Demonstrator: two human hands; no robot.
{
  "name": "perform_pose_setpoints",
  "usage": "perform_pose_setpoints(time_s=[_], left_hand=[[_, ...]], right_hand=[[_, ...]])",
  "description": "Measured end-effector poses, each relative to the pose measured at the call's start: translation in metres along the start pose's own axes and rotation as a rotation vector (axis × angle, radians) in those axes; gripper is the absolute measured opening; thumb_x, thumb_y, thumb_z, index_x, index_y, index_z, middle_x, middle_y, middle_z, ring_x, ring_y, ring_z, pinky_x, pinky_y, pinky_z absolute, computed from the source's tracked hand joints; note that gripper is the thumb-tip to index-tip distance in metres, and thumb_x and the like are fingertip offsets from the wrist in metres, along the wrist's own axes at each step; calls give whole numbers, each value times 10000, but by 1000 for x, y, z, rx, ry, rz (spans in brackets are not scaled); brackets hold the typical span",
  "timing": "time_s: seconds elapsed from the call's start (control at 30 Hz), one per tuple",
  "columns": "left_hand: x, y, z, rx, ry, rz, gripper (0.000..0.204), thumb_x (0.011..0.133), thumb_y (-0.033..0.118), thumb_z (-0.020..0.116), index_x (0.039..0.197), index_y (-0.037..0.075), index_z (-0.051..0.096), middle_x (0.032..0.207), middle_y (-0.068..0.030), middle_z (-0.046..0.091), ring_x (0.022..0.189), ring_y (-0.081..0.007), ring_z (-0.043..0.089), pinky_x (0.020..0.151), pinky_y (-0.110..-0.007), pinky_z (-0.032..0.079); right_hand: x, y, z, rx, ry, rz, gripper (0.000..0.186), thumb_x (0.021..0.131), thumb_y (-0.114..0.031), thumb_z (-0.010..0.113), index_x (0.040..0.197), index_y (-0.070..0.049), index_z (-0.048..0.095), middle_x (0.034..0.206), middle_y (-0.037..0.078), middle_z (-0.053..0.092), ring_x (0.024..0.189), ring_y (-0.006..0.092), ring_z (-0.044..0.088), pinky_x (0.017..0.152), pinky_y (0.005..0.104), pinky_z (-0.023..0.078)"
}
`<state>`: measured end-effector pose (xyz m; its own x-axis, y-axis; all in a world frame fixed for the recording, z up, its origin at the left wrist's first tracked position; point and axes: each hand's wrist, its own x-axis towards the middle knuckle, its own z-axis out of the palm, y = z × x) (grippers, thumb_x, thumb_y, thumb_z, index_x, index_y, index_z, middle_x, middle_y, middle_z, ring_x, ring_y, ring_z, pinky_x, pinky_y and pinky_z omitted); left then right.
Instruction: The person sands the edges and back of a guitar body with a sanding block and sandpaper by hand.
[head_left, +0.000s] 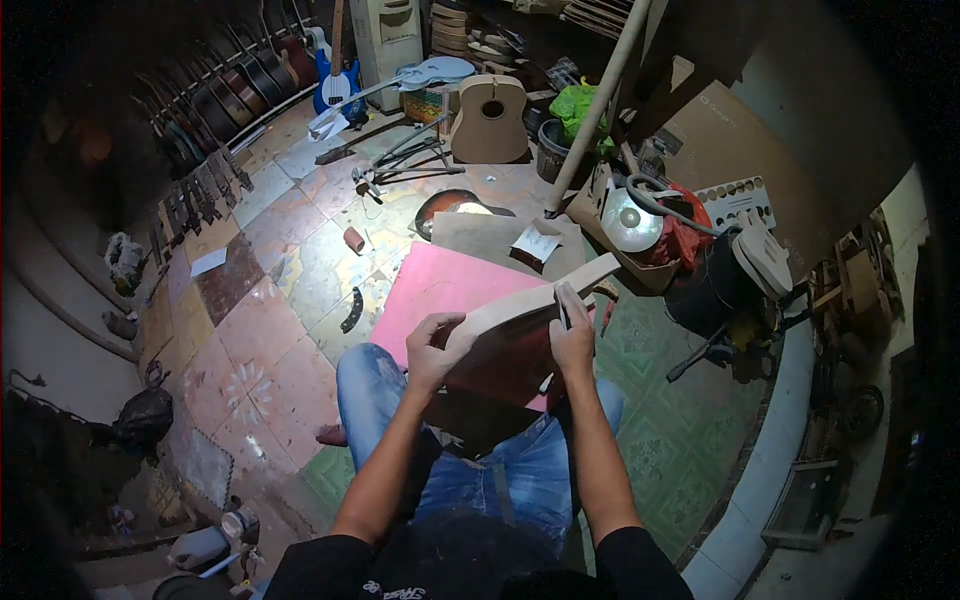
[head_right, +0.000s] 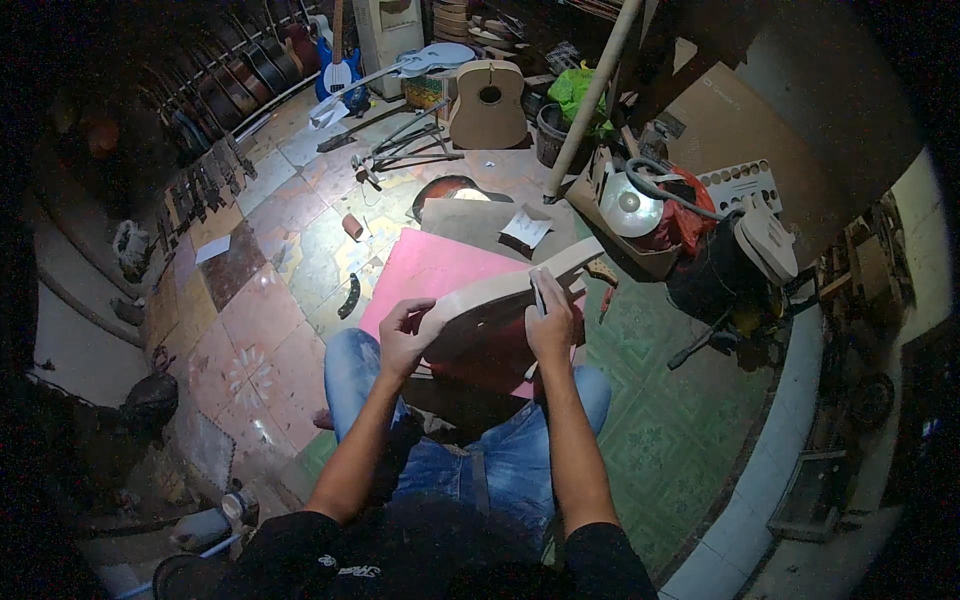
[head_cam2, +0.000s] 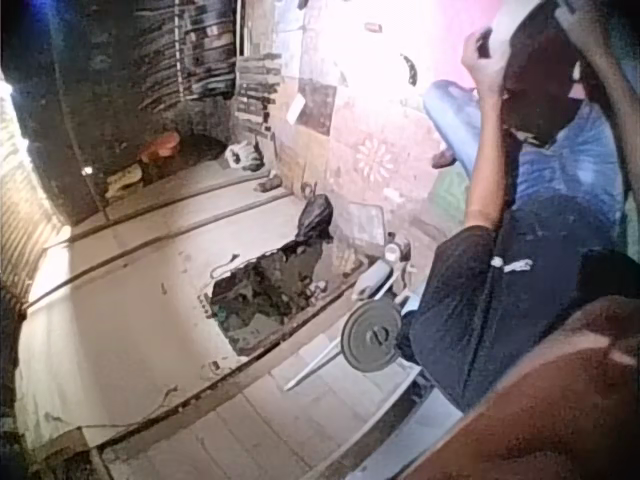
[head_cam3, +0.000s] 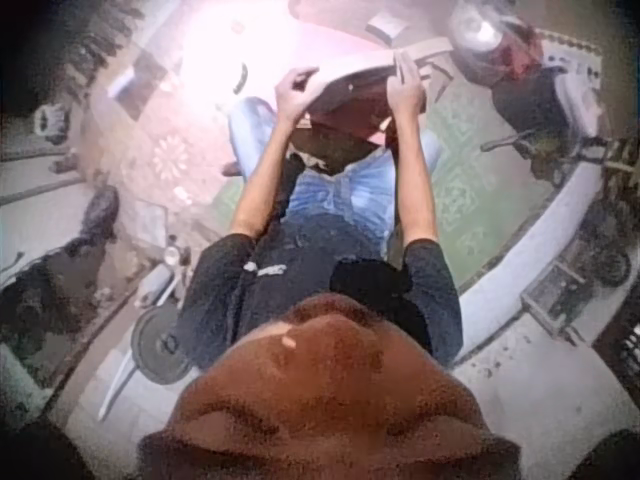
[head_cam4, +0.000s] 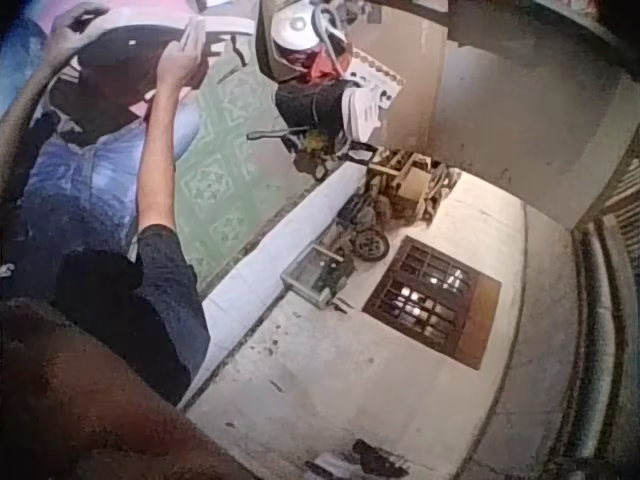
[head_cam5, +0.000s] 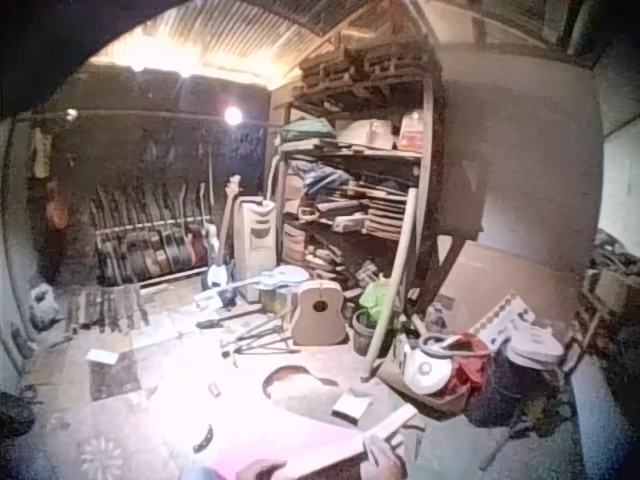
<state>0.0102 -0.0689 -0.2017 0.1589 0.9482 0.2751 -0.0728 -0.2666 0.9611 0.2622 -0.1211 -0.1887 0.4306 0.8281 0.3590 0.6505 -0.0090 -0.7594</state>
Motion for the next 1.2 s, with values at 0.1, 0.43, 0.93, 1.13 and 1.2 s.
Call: perform_pose_setpoints(time_s=[0.1, 0.43, 0.93, 1.13, 1.2], left_hand=[[5, 0, 3, -216, 15, -71, 305, 807, 110, 877, 1028, -10, 705, 1021, -78, 731, 851, -137, 694, 757, -281, 563], [30, 27, 25, 282, -89, -360, 389, 751, 249, 920, 969, 28, 686, 802, -48, 702, 703, -132, 650, 665, -293, 524], [-11, -14, -7, 193, -10, 35, 629, 663, 7, 839, 1270, -15, 674, 1091, -130, 770, 1022, -178, 724, 925, -331, 570], [8, 100, -7, 163, -67, 115, 611, 666, -34, 815, 1261, -32, 678, 1101, -130, 769, 1033, -187, 725, 921, -323, 573], [5, 143, -15, 176, -52, 125, 605, 668, -47, 811, 1258, -37, 681, 1097, -134, 772, 1030, -186, 727, 926, -321, 571]], right_hand=[[-2, 2, 1, -23, 6, -3, 616, 806, 51, 529, 1408, -39, 618, 1483, 188, 575, 1404, 335, 524, 1187, 400, 394], [-10, 5, -1, -73, 19, -15, 631, 811, 37, 531, 1434, -38, 592, 1487, 178, 576, 1394, 329, 534, 1173, 399, 412], [9, 0, 9, 158, 89, 17, 629, 830, 62, 495, 1446, -28, 589, 1494, 186, 578, 1407, 285, 542, 1188, 357, 395], [18, -36, -4, 227, 129, -61, 618, 844, 60, 462, 1453, 22, 557, 1504, 236, 548, 1444, 330, 492, 1209, 378, 366], [17, -58, 1, 273, 112, -93, 616, 847, 70, 453, 1452, 22, 558, 1506, 238, 544, 1445, 331, 489, 1210, 381, 365]])
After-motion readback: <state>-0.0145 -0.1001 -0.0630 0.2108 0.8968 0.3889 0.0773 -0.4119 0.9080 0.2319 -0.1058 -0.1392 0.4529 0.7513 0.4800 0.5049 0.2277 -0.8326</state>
